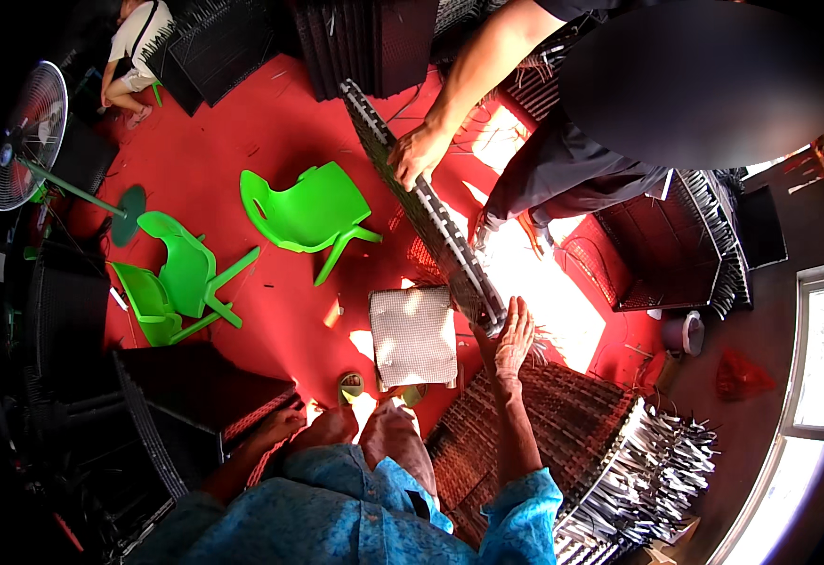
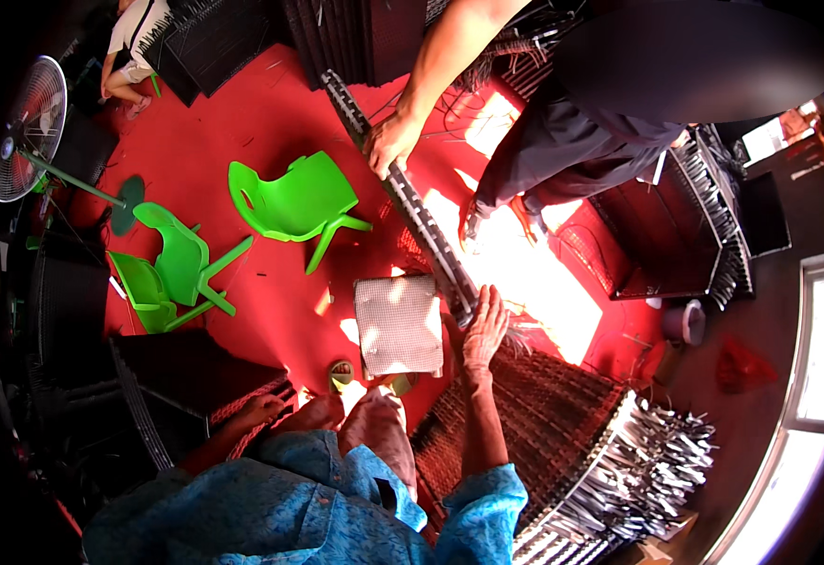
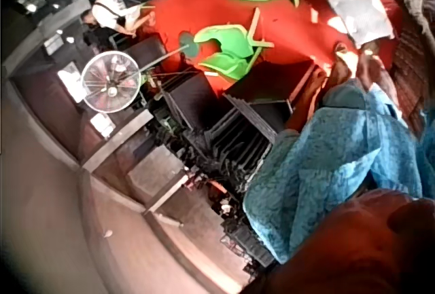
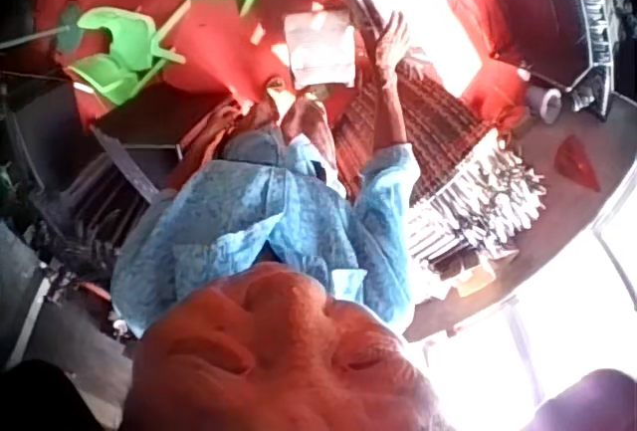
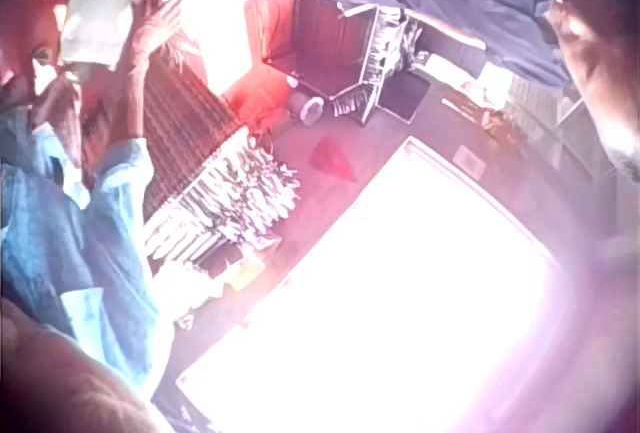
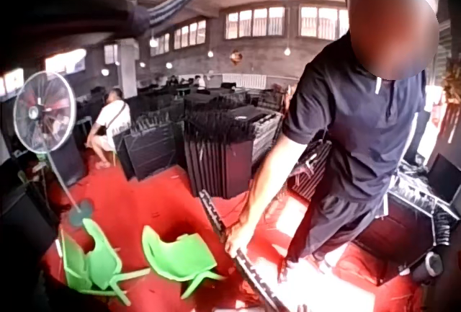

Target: The person organizes and stacks large woven furniture panels by hand, working with another person to lift, rotate, and place panels into sorted piles on the floor.

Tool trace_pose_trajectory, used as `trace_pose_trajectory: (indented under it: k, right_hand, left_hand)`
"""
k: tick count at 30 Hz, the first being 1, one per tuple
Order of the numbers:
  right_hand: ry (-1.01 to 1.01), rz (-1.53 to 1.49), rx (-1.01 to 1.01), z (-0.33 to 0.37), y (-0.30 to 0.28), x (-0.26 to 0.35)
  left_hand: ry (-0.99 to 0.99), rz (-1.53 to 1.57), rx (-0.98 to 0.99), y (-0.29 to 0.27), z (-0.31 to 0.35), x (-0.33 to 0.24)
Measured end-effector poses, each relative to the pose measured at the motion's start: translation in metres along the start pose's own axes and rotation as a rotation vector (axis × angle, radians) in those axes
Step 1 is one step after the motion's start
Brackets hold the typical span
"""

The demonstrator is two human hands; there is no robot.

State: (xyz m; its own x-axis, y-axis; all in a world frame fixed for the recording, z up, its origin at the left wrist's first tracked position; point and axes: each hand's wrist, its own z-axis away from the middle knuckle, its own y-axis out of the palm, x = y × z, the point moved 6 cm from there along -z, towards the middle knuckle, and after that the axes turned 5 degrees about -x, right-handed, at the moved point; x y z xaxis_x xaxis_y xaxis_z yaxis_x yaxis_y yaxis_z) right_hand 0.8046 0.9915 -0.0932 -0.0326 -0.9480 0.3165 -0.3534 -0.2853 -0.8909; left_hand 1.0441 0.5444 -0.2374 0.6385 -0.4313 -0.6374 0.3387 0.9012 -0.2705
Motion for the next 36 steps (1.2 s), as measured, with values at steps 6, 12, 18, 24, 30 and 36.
trace_pose_trajectory:
  k: [6, 12, 18, 24, 30, 36]
  right_hand:
    - [0.081, -0.023, 0.375, -0.063, 0.091, -0.004]
    - [0.000, -0.038, 0.189, -0.087, 0.101, 0.007]
    - [0.086, -0.036, 0.223, -0.099, 0.131, 0.010]
    - [0.072, -0.010, 0.186, -0.121, 0.142, 0.016]
    - [0.109, -0.029, 0.158, -0.122, 0.154, 0.020]
    - [0.123, -0.032, 0.179, -0.116, 0.151, 0.014]
  left_hand:
    - [0.079, 0.271, 0.048, 0.018, -0.094, -0.183]
    - [0.210, 0.423, 0.025, 0.000, -0.233, -0.349]
    - [0.157, 0.576, 0.001, -0.010, -0.337, -0.425]
    - [0.125, 0.762, 0.058, -0.013, -0.367, -0.426]
    - [0.078, 0.748, 0.043, -0.019, -0.383, -0.420]
    - [0.102, 0.794, -0.026, -0.024, -0.382, -0.423]
